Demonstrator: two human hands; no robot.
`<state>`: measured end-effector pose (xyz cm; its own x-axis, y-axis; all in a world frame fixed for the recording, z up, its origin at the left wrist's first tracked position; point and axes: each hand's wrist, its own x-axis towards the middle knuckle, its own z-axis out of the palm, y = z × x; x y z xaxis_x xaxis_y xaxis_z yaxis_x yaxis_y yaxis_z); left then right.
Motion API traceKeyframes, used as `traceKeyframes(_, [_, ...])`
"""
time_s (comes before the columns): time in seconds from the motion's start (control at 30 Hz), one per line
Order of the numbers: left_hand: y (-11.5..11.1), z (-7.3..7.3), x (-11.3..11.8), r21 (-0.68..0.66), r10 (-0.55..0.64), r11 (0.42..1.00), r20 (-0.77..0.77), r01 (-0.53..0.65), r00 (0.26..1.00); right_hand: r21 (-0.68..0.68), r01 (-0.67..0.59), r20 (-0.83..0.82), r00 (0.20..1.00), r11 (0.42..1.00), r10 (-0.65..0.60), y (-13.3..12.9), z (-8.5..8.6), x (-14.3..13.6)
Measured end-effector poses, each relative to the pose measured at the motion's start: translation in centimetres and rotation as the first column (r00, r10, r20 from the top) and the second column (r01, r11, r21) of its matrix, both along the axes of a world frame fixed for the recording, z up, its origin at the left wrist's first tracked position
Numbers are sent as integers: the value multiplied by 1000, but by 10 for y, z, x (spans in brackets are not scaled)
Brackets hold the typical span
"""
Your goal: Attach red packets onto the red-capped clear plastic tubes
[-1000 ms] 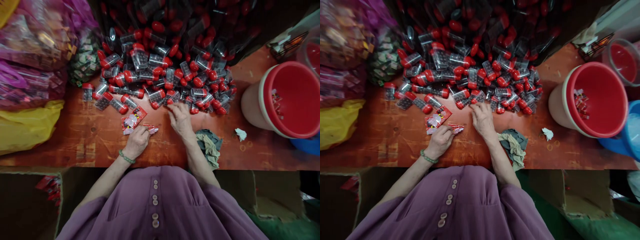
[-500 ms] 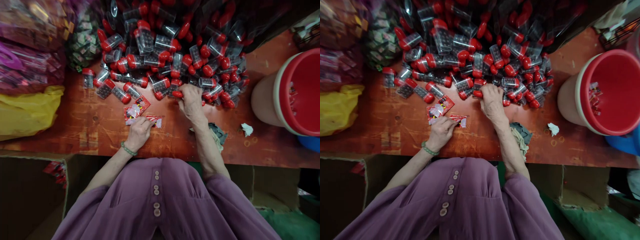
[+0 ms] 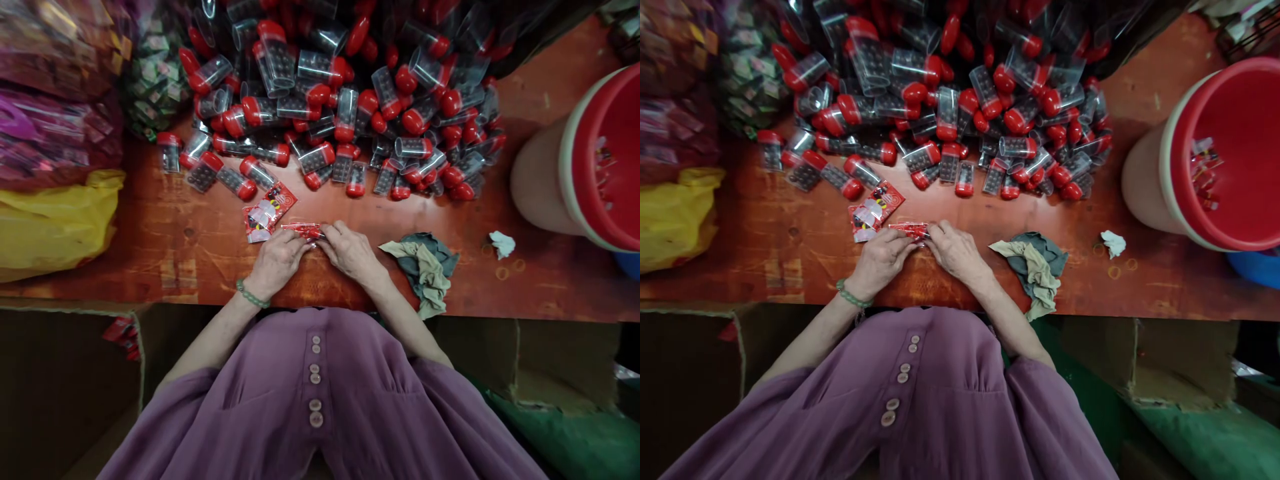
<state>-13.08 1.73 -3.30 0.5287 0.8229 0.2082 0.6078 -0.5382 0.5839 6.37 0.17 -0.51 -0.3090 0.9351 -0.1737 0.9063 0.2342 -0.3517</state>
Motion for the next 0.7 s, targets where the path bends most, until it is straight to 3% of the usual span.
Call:
traceKeyframes(0.17, [1, 1, -2, -64, 88, 995, 133, -80, 987, -44, 38, 30, 999, 998, -37, 1, 6, -2])
traceKeyframes(0.27, [2, 2, -4, -114, 204, 977, 264, -180, 943, -71, 72, -129, 988, 995, -81, 1, 5, 5])
traceKeyframes(0.37, [2, 5, -7, -138, 260, 964, 321, -227, 911, -75, 114, -380, 915, 991, -134, -2, 3, 13])
traceKeyframes(0.53, [-4, 10, -8, 36, 191, 977, 291, -210, 938, -59, 206, -620, 759, 977, -198, -11, 8, 19])
traceKeyframes(0.7, [-13, 17, -10, 137, 105, 981, 237, -140, 966, 38, 89, -660, 750, 995, -42, -17, 21, 17])
